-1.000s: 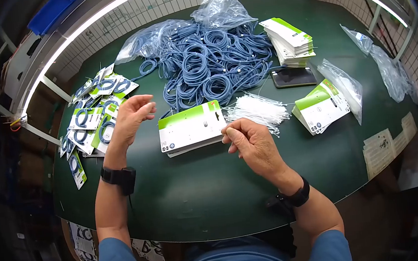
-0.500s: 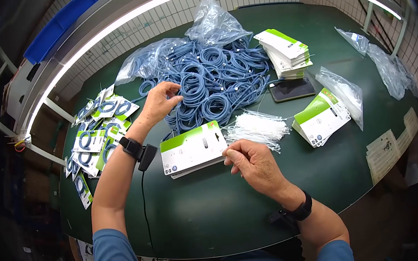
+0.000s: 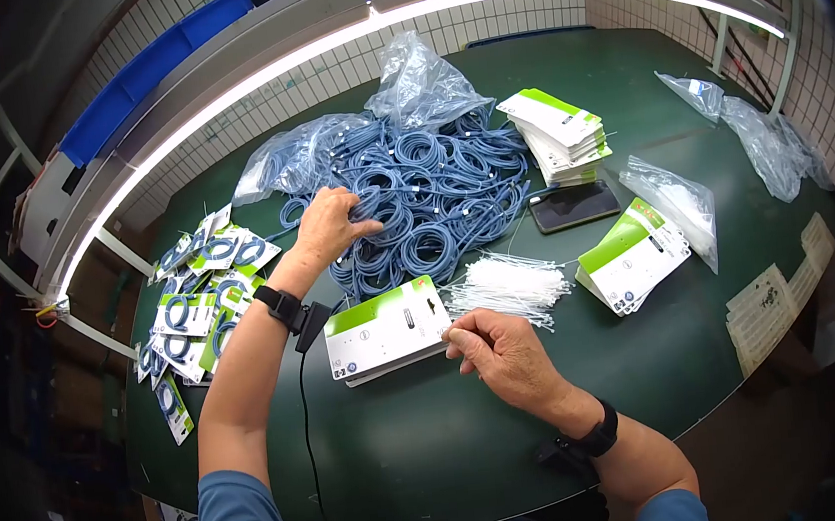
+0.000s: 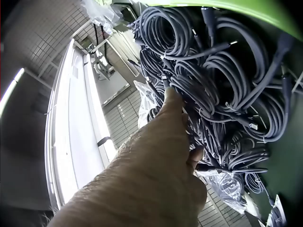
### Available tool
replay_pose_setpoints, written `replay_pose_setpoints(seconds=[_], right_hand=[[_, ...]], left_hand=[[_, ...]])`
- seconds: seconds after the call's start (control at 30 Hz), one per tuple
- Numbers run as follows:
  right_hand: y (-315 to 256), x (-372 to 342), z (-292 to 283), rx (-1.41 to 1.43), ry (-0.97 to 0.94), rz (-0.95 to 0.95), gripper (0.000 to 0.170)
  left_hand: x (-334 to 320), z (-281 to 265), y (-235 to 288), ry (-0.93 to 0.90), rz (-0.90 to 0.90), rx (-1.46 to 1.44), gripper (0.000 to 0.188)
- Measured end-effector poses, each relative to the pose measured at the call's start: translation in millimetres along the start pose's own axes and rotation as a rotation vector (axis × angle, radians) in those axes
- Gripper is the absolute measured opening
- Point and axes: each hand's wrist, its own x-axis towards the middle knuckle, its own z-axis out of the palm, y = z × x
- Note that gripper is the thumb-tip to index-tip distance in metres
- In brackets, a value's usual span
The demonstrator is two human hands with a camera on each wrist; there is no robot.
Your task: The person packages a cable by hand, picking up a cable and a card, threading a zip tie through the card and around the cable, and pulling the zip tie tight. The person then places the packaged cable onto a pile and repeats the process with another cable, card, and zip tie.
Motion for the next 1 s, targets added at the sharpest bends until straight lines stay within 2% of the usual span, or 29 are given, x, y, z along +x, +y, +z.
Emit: replay_pose_setpoints(seconds=[0.1,0.13,0.23,0.27,0.37,0.4,0.47,0.5,0.57,0.6,0.67,0.73,0.83,1.0], right_hand=[[1,-1,0,0.006,0.006,-0.002,0.020],[1,-1,0,0.010,0.007,-0.005,0.020],[1,-1,1,0.018,0.000,-0.013,0.020],[1,-1,1,0.021,-0.004,-0.015,0.020],[-1,-3,-1,0.020,-0.002,-0.005,0.020],[-4,-2,-2,0.067,-0.013,0.004,0.021],[-7,-5,-2,0.163,-0.021,0.038,0.023],[-9,-7,-1,0.159,-0.004,0.070,0.023],[-15,-13,2,0.320,-0.100,0.052,0.028],[-16,-17,3,0.315,-0.080,0.078,0.028],[-17,-23,8,0.274,-0.139,0.016,0.031],[-17,-26,9,0.254,-0.168,-0.005,0.032],[-17,-27,10,0.199,-0.205,-0.029,0.034],[-16,-26,10,0.176,-0.193,0.003,0.035]], left_hand=[[0,-14,4,0.265,-0.060,-0.013,0.042],[-1,-18,6,0.265,-0.059,-0.010,0.042],[-9,-46,17,0.500,-0.238,-0.572,0.043],[-14,-57,23,0.503,-0.242,-0.568,0.043],[-41,-83,58,0.372,-0.311,-1.216,0.045],[-54,-87,75,0.363,-0.319,-1.232,0.045],[-83,-90,112,0.096,-0.447,-1.518,0.045],[-97,-89,126,0.069,-0.460,-1.543,0.045],[-121,-81,152,-0.060,-0.436,-1.543,0.047],[-129,-76,160,-0.084,-0.443,-1.567,0.047],[-143,-67,170,-0.151,-0.453,-1.703,0.048],[-153,-58,176,-0.188,-0.467,-1.777,0.048],[-161,-48,178,-0.279,-0.574,-2.047,0.050],[-162,-43,178,-0.279,-0.597,-2.048,0.053]])
